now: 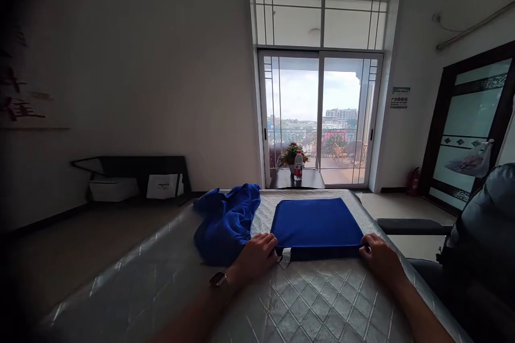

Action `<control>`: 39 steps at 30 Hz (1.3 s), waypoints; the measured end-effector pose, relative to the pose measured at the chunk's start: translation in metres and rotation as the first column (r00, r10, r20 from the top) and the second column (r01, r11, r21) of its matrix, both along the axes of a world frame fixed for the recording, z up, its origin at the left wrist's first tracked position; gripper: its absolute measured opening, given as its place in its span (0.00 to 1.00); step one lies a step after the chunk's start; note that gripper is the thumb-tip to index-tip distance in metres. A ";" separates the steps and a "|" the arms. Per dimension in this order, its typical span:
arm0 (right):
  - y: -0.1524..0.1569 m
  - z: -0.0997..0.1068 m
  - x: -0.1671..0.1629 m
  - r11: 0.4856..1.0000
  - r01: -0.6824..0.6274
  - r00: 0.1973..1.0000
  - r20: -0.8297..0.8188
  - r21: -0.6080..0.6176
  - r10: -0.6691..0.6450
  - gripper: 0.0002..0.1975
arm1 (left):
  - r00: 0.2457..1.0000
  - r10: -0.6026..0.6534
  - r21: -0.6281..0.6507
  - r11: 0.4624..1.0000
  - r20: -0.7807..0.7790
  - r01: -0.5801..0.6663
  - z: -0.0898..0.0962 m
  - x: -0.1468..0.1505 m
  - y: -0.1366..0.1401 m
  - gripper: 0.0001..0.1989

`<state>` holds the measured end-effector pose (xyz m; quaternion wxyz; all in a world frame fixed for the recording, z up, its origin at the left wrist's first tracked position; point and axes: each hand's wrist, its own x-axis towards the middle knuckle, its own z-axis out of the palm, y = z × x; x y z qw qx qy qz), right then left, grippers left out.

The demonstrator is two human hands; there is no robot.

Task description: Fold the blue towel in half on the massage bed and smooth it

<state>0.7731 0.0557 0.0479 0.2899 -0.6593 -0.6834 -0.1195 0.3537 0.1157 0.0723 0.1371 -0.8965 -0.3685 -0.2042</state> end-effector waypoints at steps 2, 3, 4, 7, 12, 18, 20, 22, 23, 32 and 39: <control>-0.001 0.001 -0.001 1.000 0.000 0.999 0.049 0.008 0.000 0.08 | 1.000 -0.008 0.021 1.000 0.008 0.008 0.001 0.000 0.000 0.06; -0.002 0.003 -0.002 1.000 0.002 0.997 0.075 0.020 -0.004 0.08 | 1.000 -0.015 0.039 0.999 0.016 0.015 0.001 -0.001 0.000 0.06; -0.003 0.004 -0.002 1.000 0.005 0.995 0.100 0.029 -0.008 0.08 | 0.999 -0.025 0.054 0.998 0.023 0.024 0.000 -0.001 0.001 0.07; -0.005 0.007 -0.004 0.999 0.021 0.989 0.145 0.027 -0.025 0.08 | 0.997 -0.051 0.061 0.997 0.049 0.048 0.000 -0.003 0.002 0.07; 0.007 0.001 -0.011 0.994 -0.016 0.988 0.156 0.107 -0.001 0.17 | 0.984 -0.131 0.018 0.991 0.124 0.129 -0.003 -0.001 0.002 0.23; 0.034 -0.028 -0.023 0.973 -0.227 0.966 0.114 -0.041 0.230 0.27 | 0.982 -0.187 -0.230 0.955 0.017 0.186 -0.019 0.003 0.011 0.29; 0.038 -0.035 -0.021 0.963 -0.257 0.960 0.095 -0.080 0.264 0.27 | 0.982 -0.189 -0.273 0.945 -0.017 0.178 -0.012 0.003 0.011 0.30; 0.041 -0.039 -0.017 0.959 -0.274 0.957 0.078 -0.072 0.279 0.27 | 0.978 -0.202 -0.292 0.940 -0.056 0.177 0.006 0.000 0.010 0.29; 0.041 -0.039 -0.015 0.960 -0.274 0.958 0.070 -0.060 0.278 0.27 | 0.980 -0.186 -0.295 0.943 -0.071 0.158 0.018 -0.003 0.008 0.26; 0.039 -0.038 -0.012 0.975 -0.215 0.976 0.045 0.054 0.213 0.27 | 0.868 0.441 -0.451 0.743 -0.227 -0.495 0.101 -0.103 0.025 0.18; 0.043 -0.045 0.000 0.982 -0.184 0.983 -0.012 0.051 0.185 0.23 | 0.943 0.318 -0.708 0.644 -0.097 -0.290 0.093 -0.138 0.044 0.12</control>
